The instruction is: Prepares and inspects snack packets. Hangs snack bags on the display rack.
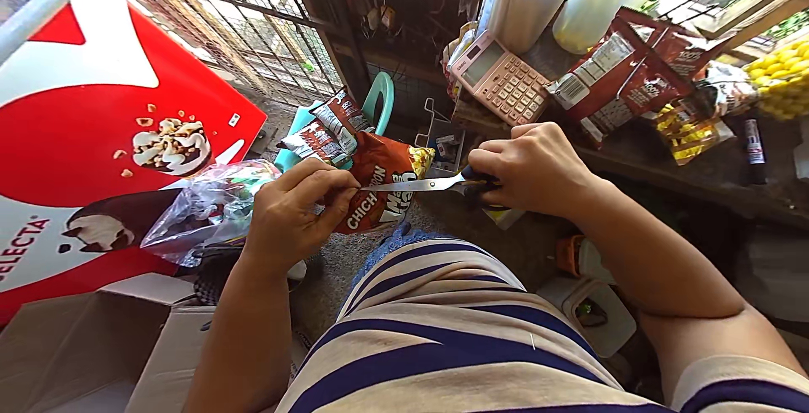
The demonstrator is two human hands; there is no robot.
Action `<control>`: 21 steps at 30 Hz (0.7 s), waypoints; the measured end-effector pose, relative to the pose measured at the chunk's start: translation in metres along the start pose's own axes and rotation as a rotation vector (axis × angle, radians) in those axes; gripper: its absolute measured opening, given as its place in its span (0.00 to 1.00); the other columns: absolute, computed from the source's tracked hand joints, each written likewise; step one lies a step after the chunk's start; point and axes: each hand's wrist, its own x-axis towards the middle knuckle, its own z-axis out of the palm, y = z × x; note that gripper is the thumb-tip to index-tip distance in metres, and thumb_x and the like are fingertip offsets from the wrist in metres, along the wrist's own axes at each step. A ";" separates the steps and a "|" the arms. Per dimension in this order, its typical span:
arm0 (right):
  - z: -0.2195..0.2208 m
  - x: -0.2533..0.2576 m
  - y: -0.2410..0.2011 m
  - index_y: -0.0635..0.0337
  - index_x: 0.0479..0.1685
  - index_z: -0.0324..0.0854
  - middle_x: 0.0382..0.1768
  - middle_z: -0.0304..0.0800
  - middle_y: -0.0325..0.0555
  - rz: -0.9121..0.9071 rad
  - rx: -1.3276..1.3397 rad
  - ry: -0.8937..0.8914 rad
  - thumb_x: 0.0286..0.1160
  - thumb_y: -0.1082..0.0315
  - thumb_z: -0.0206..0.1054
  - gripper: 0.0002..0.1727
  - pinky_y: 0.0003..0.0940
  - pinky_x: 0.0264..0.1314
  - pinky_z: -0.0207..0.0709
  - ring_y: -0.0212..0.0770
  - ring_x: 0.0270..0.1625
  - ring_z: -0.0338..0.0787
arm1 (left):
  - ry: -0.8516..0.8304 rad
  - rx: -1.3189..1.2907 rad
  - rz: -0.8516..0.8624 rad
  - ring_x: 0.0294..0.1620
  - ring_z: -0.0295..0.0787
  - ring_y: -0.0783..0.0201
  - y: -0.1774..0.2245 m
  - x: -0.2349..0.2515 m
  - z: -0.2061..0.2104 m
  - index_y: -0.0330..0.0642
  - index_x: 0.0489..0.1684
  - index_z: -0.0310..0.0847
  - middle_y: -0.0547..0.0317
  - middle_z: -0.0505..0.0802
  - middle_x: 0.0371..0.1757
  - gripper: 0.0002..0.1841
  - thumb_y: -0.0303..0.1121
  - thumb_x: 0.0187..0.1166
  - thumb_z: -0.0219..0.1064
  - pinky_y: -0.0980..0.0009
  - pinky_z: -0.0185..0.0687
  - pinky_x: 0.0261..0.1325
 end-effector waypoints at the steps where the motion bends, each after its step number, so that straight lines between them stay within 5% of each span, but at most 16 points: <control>1: -0.001 0.000 0.000 0.55 0.21 0.77 0.14 0.76 0.43 0.012 -0.005 -0.004 0.56 0.61 0.79 0.14 0.40 0.18 0.60 0.44 0.15 0.78 | 0.010 0.002 -0.006 0.46 0.85 0.70 0.000 0.001 0.000 0.30 0.40 0.87 0.47 0.90 0.41 0.10 0.30 0.80 0.64 0.82 0.78 0.53; 5: -0.002 -0.008 0.001 0.55 0.21 0.78 0.15 0.77 0.42 0.117 0.000 0.035 0.55 0.58 0.79 0.15 0.42 0.18 0.62 0.45 0.17 0.79 | 0.027 -0.019 -0.061 0.44 0.86 0.71 -0.003 -0.003 0.000 0.31 0.43 0.87 0.49 0.91 0.43 0.10 0.31 0.80 0.65 0.78 0.81 0.51; 8: -0.002 -0.038 0.006 0.56 0.26 0.82 0.21 0.81 0.42 0.356 0.077 0.016 0.55 0.58 0.81 0.14 0.46 0.20 0.70 0.45 0.21 0.83 | 0.038 -0.036 -0.143 0.43 0.88 0.68 -0.013 -0.017 0.002 0.31 0.43 0.88 0.47 0.92 0.41 0.13 0.35 0.80 0.65 0.72 0.83 0.50; 13: 0.015 -0.096 0.027 0.63 0.39 0.84 0.31 0.87 0.49 0.741 0.312 -0.033 0.63 0.60 0.83 0.17 0.51 0.38 0.85 0.47 0.34 0.89 | 0.040 -0.043 -0.259 0.39 0.85 0.75 -0.026 -0.045 -0.002 0.31 0.41 0.88 0.47 0.91 0.37 0.17 0.40 0.83 0.64 0.81 0.78 0.45; 16: 0.015 -0.117 0.035 0.64 0.48 0.79 0.33 0.89 0.52 0.904 0.336 0.034 0.65 0.66 0.83 0.20 0.52 0.38 0.87 0.49 0.33 0.91 | 0.015 -0.035 -0.286 0.38 0.83 0.76 -0.022 -0.048 -0.004 0.27 0.39 0.86 0.44 0.90 0.35 0.17 0.38 0.82 0.64 0.84 0.76 0.43; 21: -0.002 -0.197 0.032 0.64 0.38 0.83 0.32 0.88 0.49 1.031 0.387 0.167 0.66 0.66 0.80 0.13 0.43 0.35 0.84 0.41 0.30 0.87 | -0.050 -0.068 -0.253 0.34 0.83 0.66 -0.017 -0.040 0.003 0.22 0.38 0.84 0.37 0.88 0.32 0.15 0.32 0.82 0.64 0.79 0.77 0.40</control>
